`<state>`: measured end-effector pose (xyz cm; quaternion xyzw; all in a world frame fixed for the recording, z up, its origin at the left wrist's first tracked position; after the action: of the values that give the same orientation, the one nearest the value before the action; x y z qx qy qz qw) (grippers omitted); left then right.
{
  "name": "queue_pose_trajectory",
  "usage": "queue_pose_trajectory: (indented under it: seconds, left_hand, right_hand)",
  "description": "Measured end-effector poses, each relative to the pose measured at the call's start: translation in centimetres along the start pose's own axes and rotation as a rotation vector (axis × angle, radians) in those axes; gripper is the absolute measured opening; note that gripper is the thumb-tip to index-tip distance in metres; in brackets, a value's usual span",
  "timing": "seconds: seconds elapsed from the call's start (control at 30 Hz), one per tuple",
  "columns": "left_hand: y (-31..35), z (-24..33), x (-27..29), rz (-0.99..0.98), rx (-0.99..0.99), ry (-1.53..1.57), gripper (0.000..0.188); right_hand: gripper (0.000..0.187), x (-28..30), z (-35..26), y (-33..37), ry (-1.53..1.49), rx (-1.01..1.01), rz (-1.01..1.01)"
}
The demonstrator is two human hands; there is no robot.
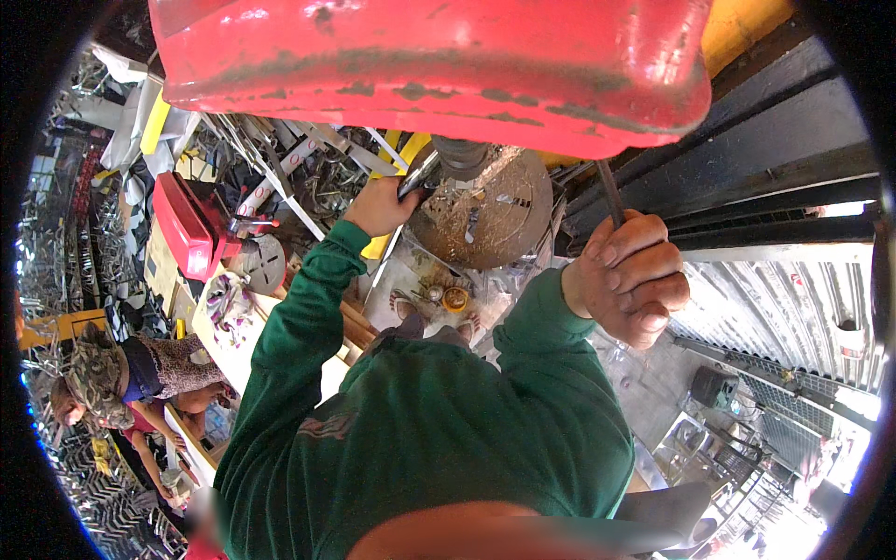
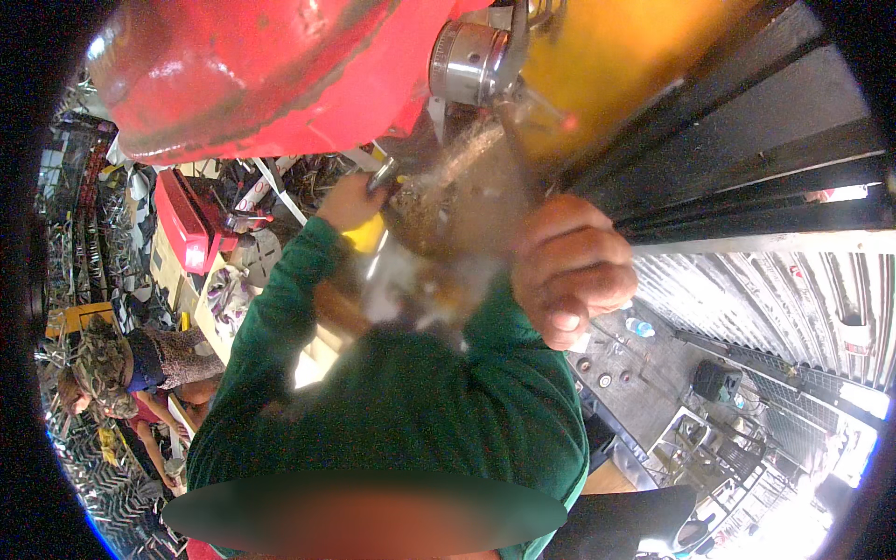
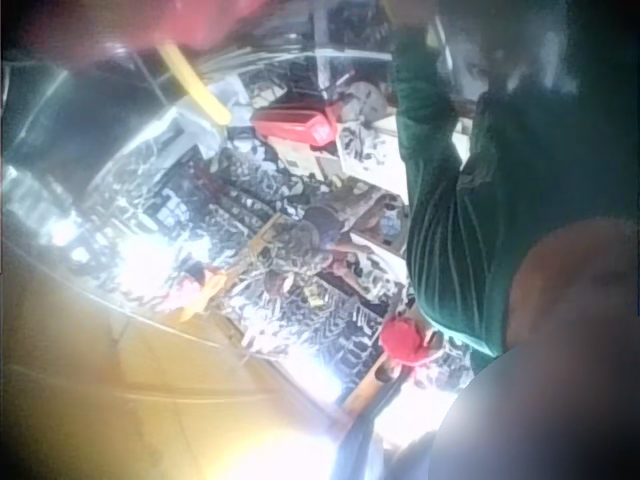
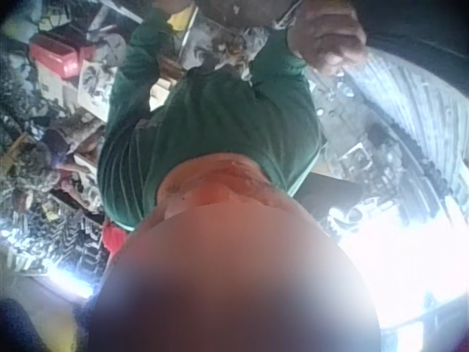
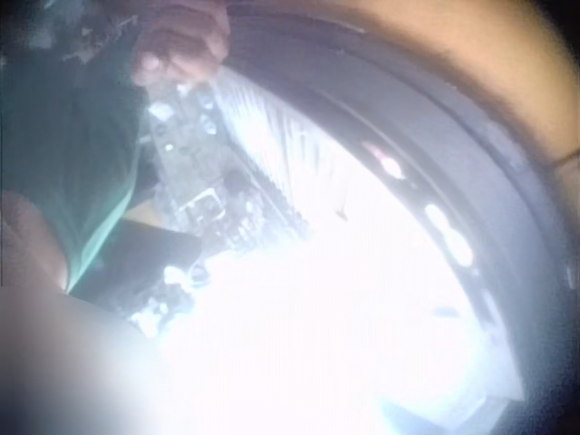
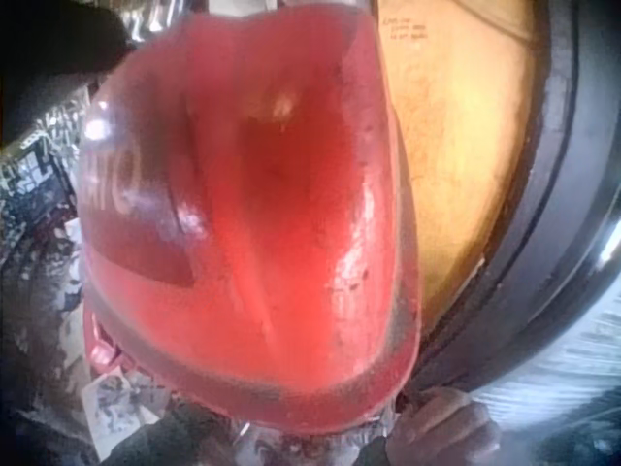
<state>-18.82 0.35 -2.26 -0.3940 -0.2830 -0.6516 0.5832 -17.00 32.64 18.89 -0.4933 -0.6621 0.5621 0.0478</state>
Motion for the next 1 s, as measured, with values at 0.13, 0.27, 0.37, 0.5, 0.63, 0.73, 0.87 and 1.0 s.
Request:
queue_pose_trajectory:
  seconds: [0.13, 0.27, 0.37, 0.5, 0.63, 0.73, 0.87, 1.0]
  left_hand:
    - [-0.3, -0.3, 0.1, 0.037, -0.041, -0.022, 0.036]
    - [-0.2, -1.8, -1.0, -0.002, -0.035, -0.047, 0.036]
    - [-0.3, -0.4, 0.1, 0.172, -0.233, -0.052, 0.036]
    - [-0.7, -0.1, 0.6, 0.148, -0.211, -0.062, 0.035]
    - [-1.1, 0.1, 1.0, 0.049, -0.145, -0.107, 0.034]
    - [-1.2, 0.9, 1.8, 0.119, -0.200, -0.172, 0.034]
    - [-1.8, 0.9, 1.7, 0.104, -0.258, -0.132, 0.036]
    - [-1.3, -1.6, -0.2, -0.129, -0.015, -0.078, 0.038]
  right_hand:
    - [0.027, 0.2, 0.0, 0.2, -0.050, 0.086, 0.001]
    - [0.027, 0.3, 0.2, 0.5, -0.073, 0.103, 0.002]
    - [0.027, 0.2, 0.4, 0.6, -0.038, 0.085, -0.002]
    - [0.029, 0.5, 0.4, 0.7, -0.044, 0.103, 0.021]
    - [0.029, 0.4, 0.6, 0.8, -0.029, 0.072, 0.003]
    - [0.028, 0.4, 0.7, 1.1, -0.040, 0.082, 0.005]
    - [0.026, 0.0, 0.5, 0.7, 0.021, 0.093, 0.077]
    - [0.029, -1.2, -0.6, -2.0, 0.285, 0.006, 0.122]
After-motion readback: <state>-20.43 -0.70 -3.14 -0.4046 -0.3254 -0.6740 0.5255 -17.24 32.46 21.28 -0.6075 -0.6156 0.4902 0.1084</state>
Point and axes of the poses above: each hand's wrist, its own y-axis away from the middle knuckle, its own x-axis out of the back of the hand, z = x × y, the point moved 9 cm from there along -y, towards the middle knuckle, and after that the axes turned 15 degrees about -x, right-handed, at the moved point
